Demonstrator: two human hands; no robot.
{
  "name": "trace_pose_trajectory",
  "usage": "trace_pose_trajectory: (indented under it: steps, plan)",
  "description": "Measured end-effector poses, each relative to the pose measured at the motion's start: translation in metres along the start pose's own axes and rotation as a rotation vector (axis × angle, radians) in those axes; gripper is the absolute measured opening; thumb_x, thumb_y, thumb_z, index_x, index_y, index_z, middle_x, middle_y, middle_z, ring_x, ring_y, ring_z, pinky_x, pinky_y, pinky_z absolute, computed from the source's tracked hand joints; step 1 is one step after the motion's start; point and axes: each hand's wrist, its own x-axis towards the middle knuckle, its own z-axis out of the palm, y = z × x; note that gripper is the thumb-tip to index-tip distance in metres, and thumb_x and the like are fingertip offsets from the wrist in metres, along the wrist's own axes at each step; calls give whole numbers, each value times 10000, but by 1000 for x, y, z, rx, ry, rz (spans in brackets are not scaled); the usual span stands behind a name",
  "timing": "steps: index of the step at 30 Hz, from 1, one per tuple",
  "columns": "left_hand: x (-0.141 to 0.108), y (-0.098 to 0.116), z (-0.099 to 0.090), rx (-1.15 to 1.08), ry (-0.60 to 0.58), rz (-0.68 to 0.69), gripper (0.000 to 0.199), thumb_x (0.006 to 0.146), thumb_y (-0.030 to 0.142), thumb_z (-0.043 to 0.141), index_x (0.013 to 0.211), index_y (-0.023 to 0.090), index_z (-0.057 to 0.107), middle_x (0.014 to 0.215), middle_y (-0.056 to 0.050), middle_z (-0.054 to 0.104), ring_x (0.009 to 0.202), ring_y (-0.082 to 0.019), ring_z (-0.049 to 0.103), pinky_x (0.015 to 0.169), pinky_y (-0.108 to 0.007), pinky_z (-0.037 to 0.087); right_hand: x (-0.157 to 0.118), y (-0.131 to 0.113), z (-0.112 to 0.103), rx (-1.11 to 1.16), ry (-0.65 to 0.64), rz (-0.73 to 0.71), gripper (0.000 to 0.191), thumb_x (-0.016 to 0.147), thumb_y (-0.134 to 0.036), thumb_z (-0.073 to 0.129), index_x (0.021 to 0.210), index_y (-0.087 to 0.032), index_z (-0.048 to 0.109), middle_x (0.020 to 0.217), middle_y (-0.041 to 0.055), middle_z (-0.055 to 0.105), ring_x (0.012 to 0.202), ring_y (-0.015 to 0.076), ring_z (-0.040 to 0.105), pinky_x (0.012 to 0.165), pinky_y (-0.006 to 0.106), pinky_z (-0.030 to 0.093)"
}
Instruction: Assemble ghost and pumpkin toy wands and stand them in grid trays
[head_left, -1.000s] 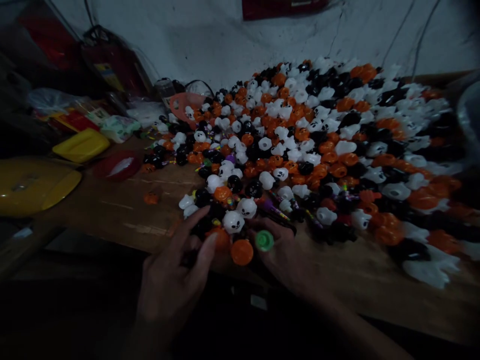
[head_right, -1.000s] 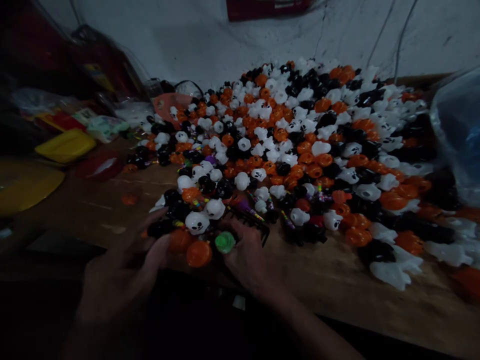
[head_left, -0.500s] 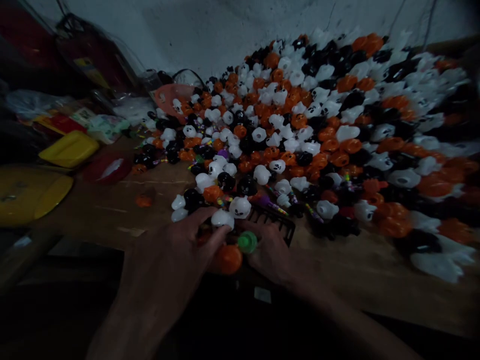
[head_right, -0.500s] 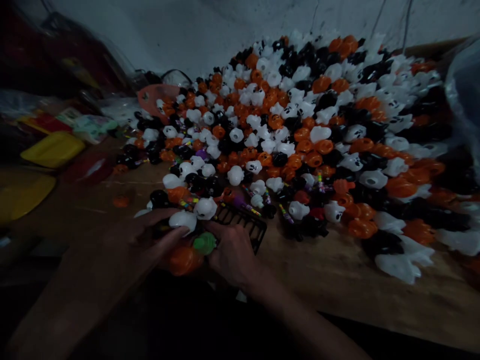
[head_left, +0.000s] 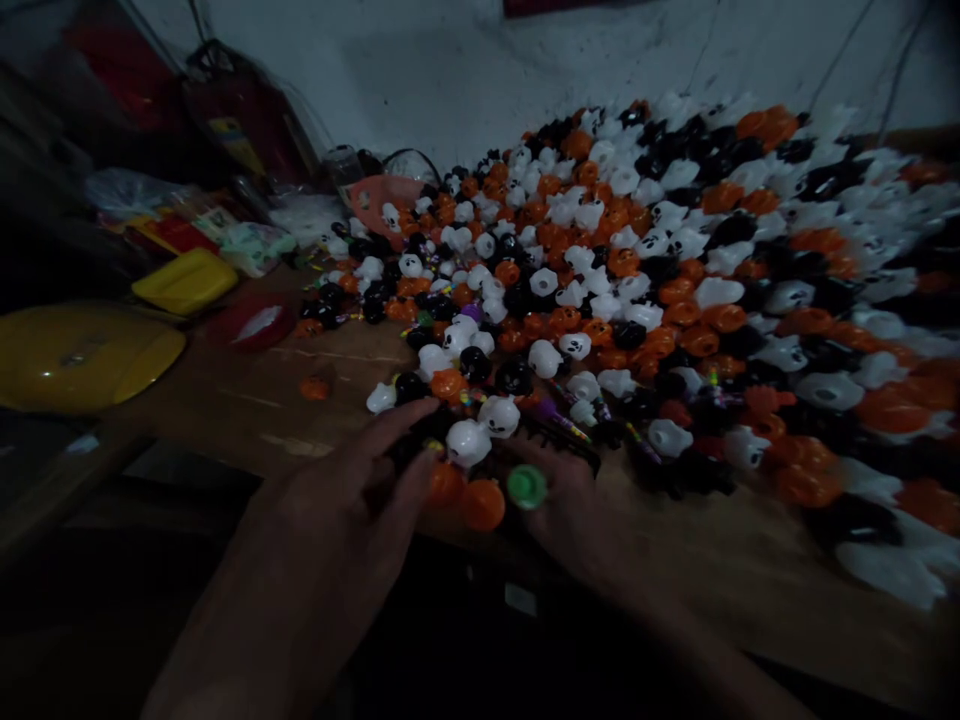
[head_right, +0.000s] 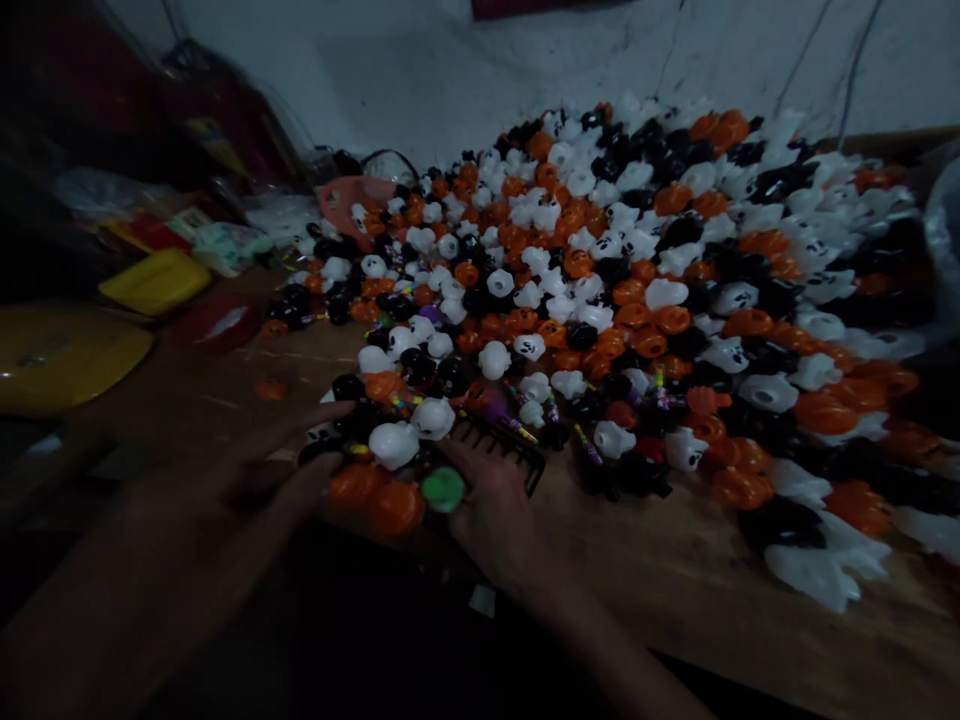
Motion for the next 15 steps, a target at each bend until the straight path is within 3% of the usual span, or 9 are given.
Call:
trace_pose_trajectory:
  steps: [3, 5, 8, 10, 15]
  plan:
    - [-6, 1, -6, 56, 141, -155, 239, 817, 446, 579, 1026, 373, 668, 716, 73, 688, 470, -103, 566, 374, -209, 361, 2, 1, -13, -59, 136, 39, 294, 738, -83, 517, 967, -215, 645, 903, 21, 695, 774, 180, 636, 662, 245, 467]
    - [-5, 1, -3, 50, 175, -129, 226, 810, 445, 594, 1000, 348, 669, 794, 59, 683, 530, -106, 577, 415, -214, 397, 10, 0, -15, -51, 104, 54, 226, 741, -99, 530, 921, -199, 623, 896, 22, 684, 765, 174, 622, 644, 241, 458]
    - [1, 1, 11, 66, 55, 119, 286, 794, 398, 619, 1063, 300, 643, 931, 3, 651, 793, -176, 620, 668, -286, 504, 23, -1, -8, -34, 25, 44, 128, 775, -134, 524, 864, -189, 598, 856, 21, 663, 739, 163, 594, 614, 234, 437]
    - [4, 0, 21, 122, -32, 217, 293, 806, 374, 601, 1077, 271, 639, 994, -39, 611, 927, -228, 587, 788, -361, 493, 27, -1, -1, -12, 29, 40, 73, 818, -178, 503, 820, -189, 575, 809, 21, 641, 711, 157, 571, 591, 232, 424]
    - [1, -6, 32, 183, -46, 196, 226, 830, 371, 575, 1020, 265, 637, 995, -46, 569, 958, -243, 552, 813, -398, 476, 28, 5, 11, -21, 119, -37, 59, 824, -213, 499, 828, -186, 552, 863, 46, 626, 762, 175, 560, 618, 246, 425]
